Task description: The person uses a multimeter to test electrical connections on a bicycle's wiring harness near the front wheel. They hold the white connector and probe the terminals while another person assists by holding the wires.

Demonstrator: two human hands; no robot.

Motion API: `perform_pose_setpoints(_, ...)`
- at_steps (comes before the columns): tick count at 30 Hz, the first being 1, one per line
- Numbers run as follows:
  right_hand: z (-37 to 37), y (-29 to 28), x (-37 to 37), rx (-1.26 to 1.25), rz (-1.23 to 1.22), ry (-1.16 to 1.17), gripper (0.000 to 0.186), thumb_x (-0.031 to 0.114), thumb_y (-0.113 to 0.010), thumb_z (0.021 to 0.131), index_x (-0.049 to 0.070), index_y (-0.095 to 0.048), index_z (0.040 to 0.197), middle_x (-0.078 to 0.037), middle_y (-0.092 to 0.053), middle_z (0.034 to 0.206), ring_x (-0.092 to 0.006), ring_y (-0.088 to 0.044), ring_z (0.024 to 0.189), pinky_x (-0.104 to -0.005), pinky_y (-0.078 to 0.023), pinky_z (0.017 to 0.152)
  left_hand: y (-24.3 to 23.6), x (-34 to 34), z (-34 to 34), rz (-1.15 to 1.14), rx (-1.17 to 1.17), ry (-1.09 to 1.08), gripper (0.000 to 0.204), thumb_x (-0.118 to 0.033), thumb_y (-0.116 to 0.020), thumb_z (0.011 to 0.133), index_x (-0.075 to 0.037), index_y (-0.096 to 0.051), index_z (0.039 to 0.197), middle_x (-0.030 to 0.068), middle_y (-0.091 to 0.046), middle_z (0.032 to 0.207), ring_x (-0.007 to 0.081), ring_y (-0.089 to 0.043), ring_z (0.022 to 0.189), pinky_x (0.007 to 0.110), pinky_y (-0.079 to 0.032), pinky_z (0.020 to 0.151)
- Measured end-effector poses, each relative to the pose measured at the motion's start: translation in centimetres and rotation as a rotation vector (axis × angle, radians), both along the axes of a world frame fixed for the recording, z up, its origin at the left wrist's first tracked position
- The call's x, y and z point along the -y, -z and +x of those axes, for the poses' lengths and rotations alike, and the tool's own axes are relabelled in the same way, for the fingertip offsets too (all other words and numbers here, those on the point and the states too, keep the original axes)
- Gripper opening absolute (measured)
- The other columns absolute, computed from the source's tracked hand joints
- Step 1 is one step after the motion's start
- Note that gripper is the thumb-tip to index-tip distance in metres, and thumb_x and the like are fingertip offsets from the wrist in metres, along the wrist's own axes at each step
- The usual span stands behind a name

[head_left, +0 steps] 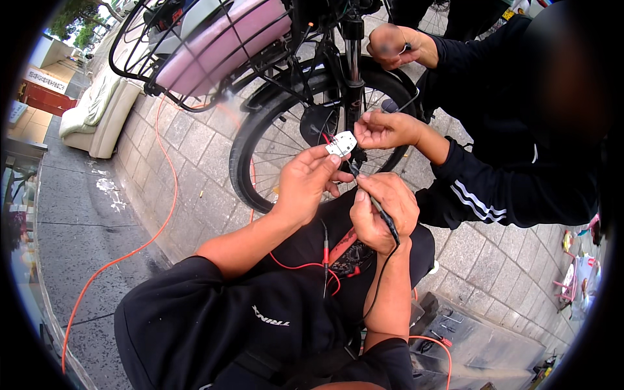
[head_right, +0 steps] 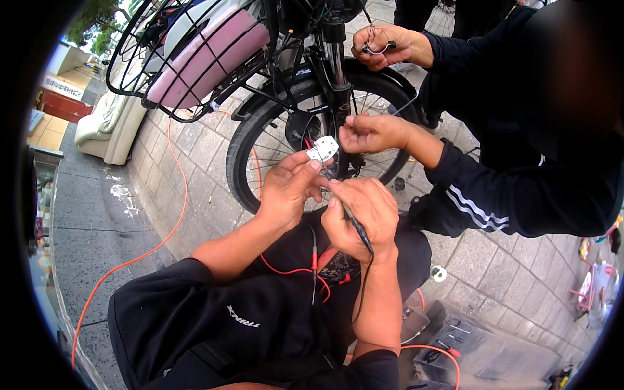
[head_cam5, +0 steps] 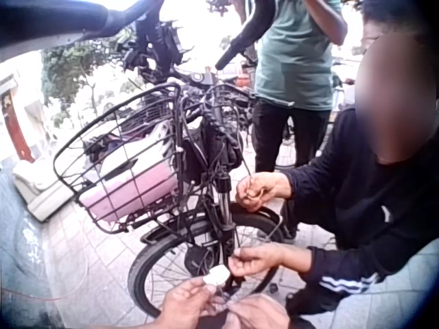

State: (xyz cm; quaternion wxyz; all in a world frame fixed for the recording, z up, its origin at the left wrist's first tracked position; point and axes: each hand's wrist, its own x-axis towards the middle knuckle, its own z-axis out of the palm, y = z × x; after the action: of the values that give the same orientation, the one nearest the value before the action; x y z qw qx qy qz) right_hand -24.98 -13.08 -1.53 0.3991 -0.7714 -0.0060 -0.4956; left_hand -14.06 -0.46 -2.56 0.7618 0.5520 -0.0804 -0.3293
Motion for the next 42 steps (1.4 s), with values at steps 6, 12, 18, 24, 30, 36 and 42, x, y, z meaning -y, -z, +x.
perform_pose_setpoints(6, -0.04, -0.13, 0.04, -0.005, 0.0, -0.005, 0.025, -0.005, -0.066, 0.075, -0.002, -0.069, 0.1, -0.016, -0.07, 0.084, -0.0272, -0.068, 0.067, -0.0343, -0.055, 0.061, -0.01, 0.02, 0.04, -0.002, 0.002, 0.007, 0.031, -0.011, -0.062, 0.103, 0.006, -0.055, 0.128, 0.0152, -0.071, 0.115, 0.0186, -0.074, 0.086, 0.024, -0.055, 0.06)
perform_pose_setpoints(12, 0.01, -0.05, 0.11, -0.001, -0.004, -0.005, 0.026, -0.006, -0.066, 0.074, -0.002, -0.069, 0.1, -0.016, -0.07, 0.084, -0.027, -0.068, 0.067, -0.034, -0.055, 0.061, 0.08, 0.02, 0.04, -0.002, 0.007, 0.006, 0.031, -0.013, -0.063, 0.103, 0.006, -0.056, 0.128, 0.015, -0.071, 0.115, 0.0182, -0.074, 0.086, 0.024, -0.055, 0.06)
perform_pose_setpoints(18, 0.01, -0.16, 0.11, -0.004, -0.009, -0.002, 0.027, -0.006, -0.066, 0.074, -0.002, -0.069, 0.101, -0.016, -0.07, 0.084, -0.0269, -0.068, 0.067, -0.0338, -0.055, 0.061, 0.17, 0.0, 0.07, -0.002, 0.001, 0.006, 0.031, -0.013, -0.062, 0.103, 0.006, -0.056, 0.127, 0.0146, -0.071, 0.115, 0.0181, -0.074, 0.086, 0.024, -0.055, 0.06)
perform_pose_setpoints(24, -0.01, -0.07, 0.11, -0.009, -0.006, -0.002, 0.027, -0.006, -0.066, 0.075, -0.001, -0.069, 0.102, -0.016, -0.07, 0.084, -0.0267, -0.068, 0.067, -0.0338, -0.055, 0.061, 0.06, 0.06, -0.02, 0.002, 0.003, 0.001, 0.03, -0.011, -0.062, 0.103, 0.006, -0.056, 0.127, 0.0147, -0.071, 0.115, 0.0183, -0.074, 0.086, 0.024, -0.055, 0.06)
perform_pose_setpoints(30, -0.05, -0.12, 0.05, -0.018, -0.004, 0.001, 0.027, -0.006, -0.066, 0.075, -0.001, -0.069, 0.101, -0.016, -0.07, 0.085, -0.0266, -0.068, 0.068, -0.0338, -0.055, 0.061, -0.08, 0.04, -0.01, 0.011, 0.009, -0.002, 0.03, -0.01, -0.062, 0.103, 0.006, -0.056, 0.127, 0.0153, -0.071, 0.116, 0.0182, -0.074, 0.086, 0.024, -0.055, 0.06)
perform_pose_setpoints(36, 0.05, -0.18, -0.07, -0.008, -0.006, 0.002, 0.026, -0.006, -0.066, 0.075, -0.001, -0.069, 0.1, -0.017, -0.071, 0.086, -0.027, -0.069, 0.069, -0.0337, -0.056, 0.063, 0.09, 0.08, 0.09, 0.006, 0.008, 0.003, 0.03, -0.01, -0.062, 0.102, 0.005, -0.057, 0.128, 0.0153, -0.071, 0.117, 0.0179, -0.074, 0.086, 0.023, -0.055, 0.06)
perform_pose_setpoints(42, 0.12, -0.15, -0.18, -0.008, 0.005, 0.002, 0.026, -0.006, -0.066, 0.075, -0.001, -0.069, 0.101, -0.017, -0.071, 0.085, -0.0268, -0.069, 0.07, -0.0334, -0.056, 0.062, -0.17, 0.08, 0.13, 0.003, 0.007, 0.007, 0.03, -0.009, -0.062, 0.103, 0.005, -0.057, 0.128, 0.0151, -0.071, 0.117, 0.0179, -0.074, 0.086, 0.023, -0.055, 0.06)
